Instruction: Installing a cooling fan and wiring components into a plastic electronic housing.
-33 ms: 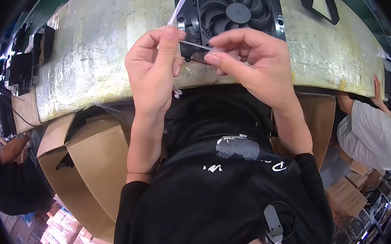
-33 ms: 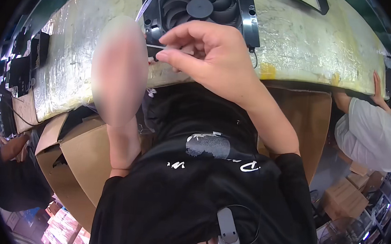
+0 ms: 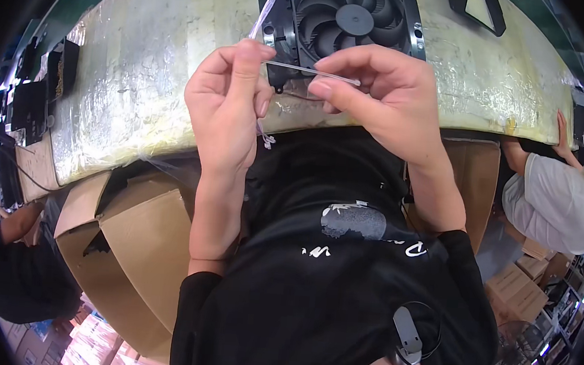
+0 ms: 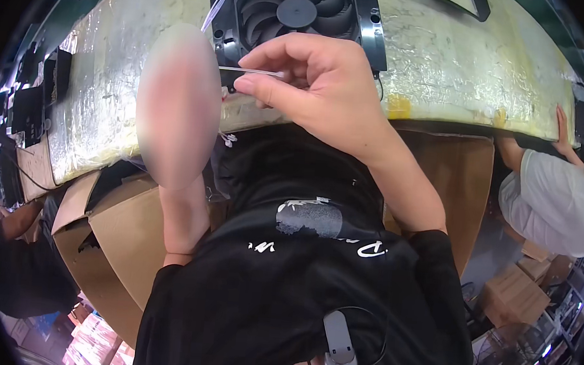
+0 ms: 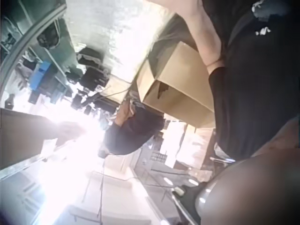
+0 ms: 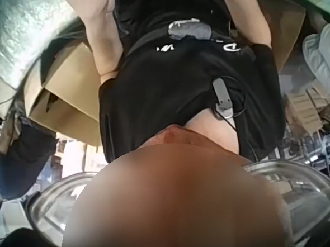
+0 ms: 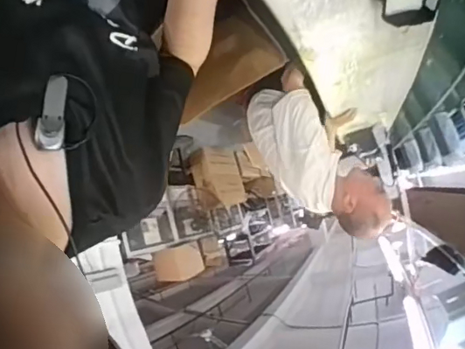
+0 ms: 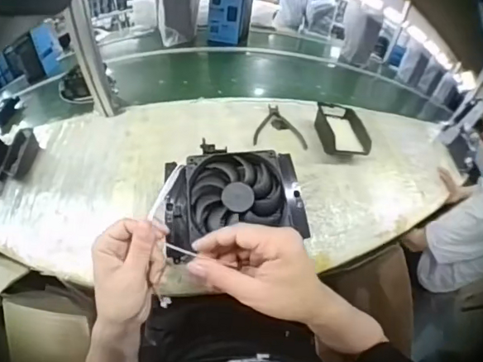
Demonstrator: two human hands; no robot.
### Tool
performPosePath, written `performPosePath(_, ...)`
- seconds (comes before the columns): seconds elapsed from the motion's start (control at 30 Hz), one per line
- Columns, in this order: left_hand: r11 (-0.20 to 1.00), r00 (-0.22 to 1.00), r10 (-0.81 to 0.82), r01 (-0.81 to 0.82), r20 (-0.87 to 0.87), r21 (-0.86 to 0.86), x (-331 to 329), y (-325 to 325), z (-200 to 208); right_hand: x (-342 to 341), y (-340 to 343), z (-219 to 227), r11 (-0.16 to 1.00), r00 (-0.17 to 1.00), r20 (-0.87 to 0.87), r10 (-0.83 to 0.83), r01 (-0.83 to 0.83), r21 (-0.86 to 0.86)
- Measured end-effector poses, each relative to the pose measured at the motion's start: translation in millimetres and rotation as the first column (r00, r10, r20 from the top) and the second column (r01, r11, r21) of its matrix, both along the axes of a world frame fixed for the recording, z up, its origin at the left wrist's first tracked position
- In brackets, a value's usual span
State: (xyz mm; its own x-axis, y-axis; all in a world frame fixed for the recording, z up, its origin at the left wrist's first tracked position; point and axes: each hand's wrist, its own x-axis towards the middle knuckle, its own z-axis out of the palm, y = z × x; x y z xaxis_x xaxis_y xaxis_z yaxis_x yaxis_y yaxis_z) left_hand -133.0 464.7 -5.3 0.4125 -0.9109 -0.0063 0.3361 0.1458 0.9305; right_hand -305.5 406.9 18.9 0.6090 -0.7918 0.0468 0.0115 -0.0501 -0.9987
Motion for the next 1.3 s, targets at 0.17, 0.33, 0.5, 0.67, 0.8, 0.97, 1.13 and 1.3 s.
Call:
performPosePath(0.17,0.999,0.990,0.043,-0.040,-0.131,0.025,-8,0,1,-2,-1,-3,0.999,0.984,0.172,-0.042,0.039,0.017)
performPosePath(0.33,1.000,0.982,0.000,0.004,-0.190,0.022,-5,2,-4,15,-2,-4,0.994,0.925,0.367,-0.096,0.068,0.090)
performPosePath(0.5,0.997,0.998,0.055,-0.053,-0.024,0.055,3,-2,-4,23,-45,12,0.950,0.991,0.093,-0.092,0.115,-0.291)
performPosePath(0.67,0.988,0.985,0.007,-0.034,0.173,0.151,17,2,-17,56,-89,8,0.914,0.891,0.420,0.173,0.014,-0.406)
performPosePath(0.8,0.986,0.987,0.016,-0.042,0.159,0.159,18,3,-17,61,-100,32,0.912,0.982,-0.184,-0.045,-0.035,-0.409)
performPosePath(0.97,0.981,0.987,-0.028,-0.003,0.160,0.196,19,3,-16,58,-114,30,0.926,0.981,-0.191,-0.043,-0.033,-0.376)
performPosePath(1.13,0.983,0.994,-0.026,0.006,0.107,0.184,20,4,-16,61,-115,26,0.941,0.986,-0.169,0.006,-0.063,-0.333)
performPosePath(1.3,0.982,0.995,-0.035,0.016,0.095,0.189,20,3,-15,59,-112,34,0.912,0.962,-0.272,0.030,-0.138,-0.387)
